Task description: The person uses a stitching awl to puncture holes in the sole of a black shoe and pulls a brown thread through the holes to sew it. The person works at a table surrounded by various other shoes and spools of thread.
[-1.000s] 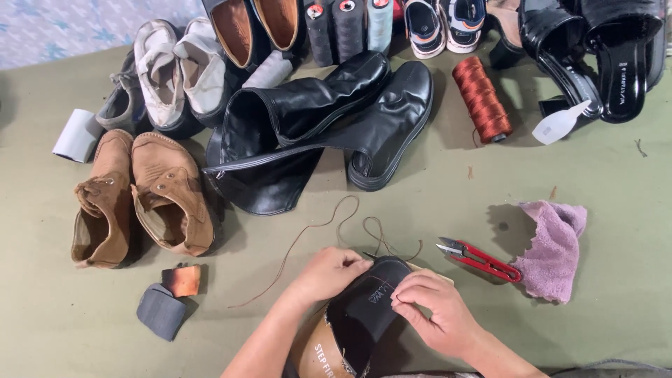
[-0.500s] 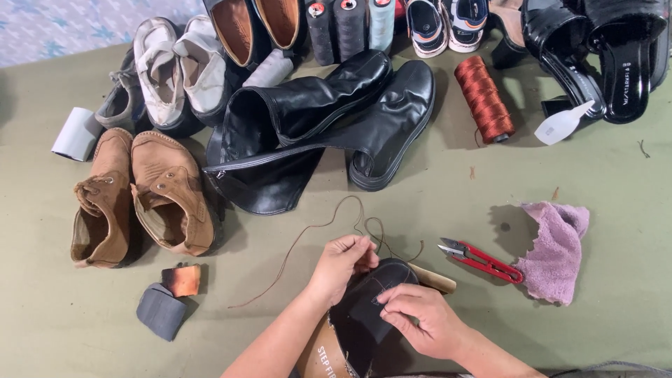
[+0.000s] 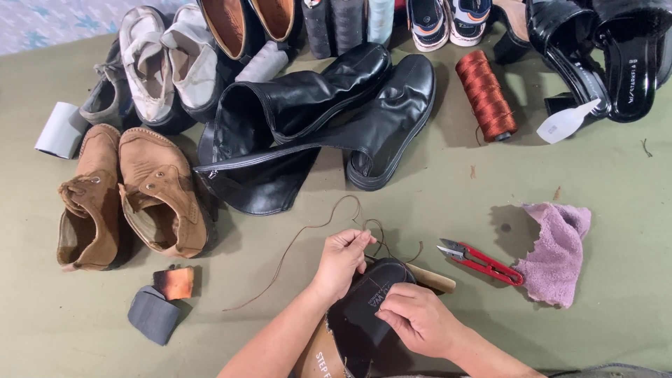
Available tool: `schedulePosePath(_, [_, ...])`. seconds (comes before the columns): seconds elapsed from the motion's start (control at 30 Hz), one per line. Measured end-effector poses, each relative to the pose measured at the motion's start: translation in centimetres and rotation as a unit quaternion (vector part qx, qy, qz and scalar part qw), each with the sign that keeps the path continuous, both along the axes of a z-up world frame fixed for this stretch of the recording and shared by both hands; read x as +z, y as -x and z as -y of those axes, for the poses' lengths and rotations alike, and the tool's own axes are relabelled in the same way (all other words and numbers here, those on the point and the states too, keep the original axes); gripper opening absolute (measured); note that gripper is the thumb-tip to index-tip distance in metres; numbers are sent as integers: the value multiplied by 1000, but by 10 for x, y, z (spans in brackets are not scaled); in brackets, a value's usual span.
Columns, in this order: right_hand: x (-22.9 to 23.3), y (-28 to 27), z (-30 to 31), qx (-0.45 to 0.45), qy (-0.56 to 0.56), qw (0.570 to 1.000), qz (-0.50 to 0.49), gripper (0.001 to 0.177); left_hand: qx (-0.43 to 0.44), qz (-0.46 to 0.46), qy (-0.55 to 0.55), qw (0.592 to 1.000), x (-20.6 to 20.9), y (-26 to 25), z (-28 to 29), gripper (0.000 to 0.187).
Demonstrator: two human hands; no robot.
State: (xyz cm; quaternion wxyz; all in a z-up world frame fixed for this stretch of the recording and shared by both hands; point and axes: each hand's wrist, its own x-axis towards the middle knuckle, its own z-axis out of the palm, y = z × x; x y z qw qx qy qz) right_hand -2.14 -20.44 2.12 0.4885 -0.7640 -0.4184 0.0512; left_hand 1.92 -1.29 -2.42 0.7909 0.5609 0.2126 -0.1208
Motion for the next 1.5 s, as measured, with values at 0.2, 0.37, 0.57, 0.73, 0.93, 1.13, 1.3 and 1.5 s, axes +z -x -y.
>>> schedulePosePath(0.2, [-17, 3, 5, -47, -1, 999, -25, 34, 11, 18, 17, 1000, -5, 1, -1, 28])
schedulePosePath(0.37, [-14, 4, 5, -39, -3, 999, -17, 38, 10, 5, -1, 1000, -2, -1, -1, 30])
schedulePosePath(0.57, [14, 13, 44, -48, -42, 993, -101, 31, 27, 57, -70, 996, 1, 9, -20, 26])
schedulePosePath(0.73, [-7, 36, 175, -160, 135, 947, -244, 26, 37, 39, -136, 989, 8, 33, -58, 25])
schedulePosePath(0.93, [-29, 42, 288, -326, 595, 704, -211, 30, 141, -2, -264, 954, 32, 49, -107, 21])
schedulePosePath(1.13, [24, 16, 175, -359, 426, 829, -52, 43, 153, 13, -410, 899, 34, 70, -122, 16])
schedulePosePath(1.3, [4, -23, 65, -202, 308, 929, -19, 29, -41, -16, -436, 899, 89, 68, -52, 13])
schedulePosePath(1.5, [0, -29, 44, -156, 460, 870, -79, 55, -295, 37, -513, 805, 68, 58, -20, 45])
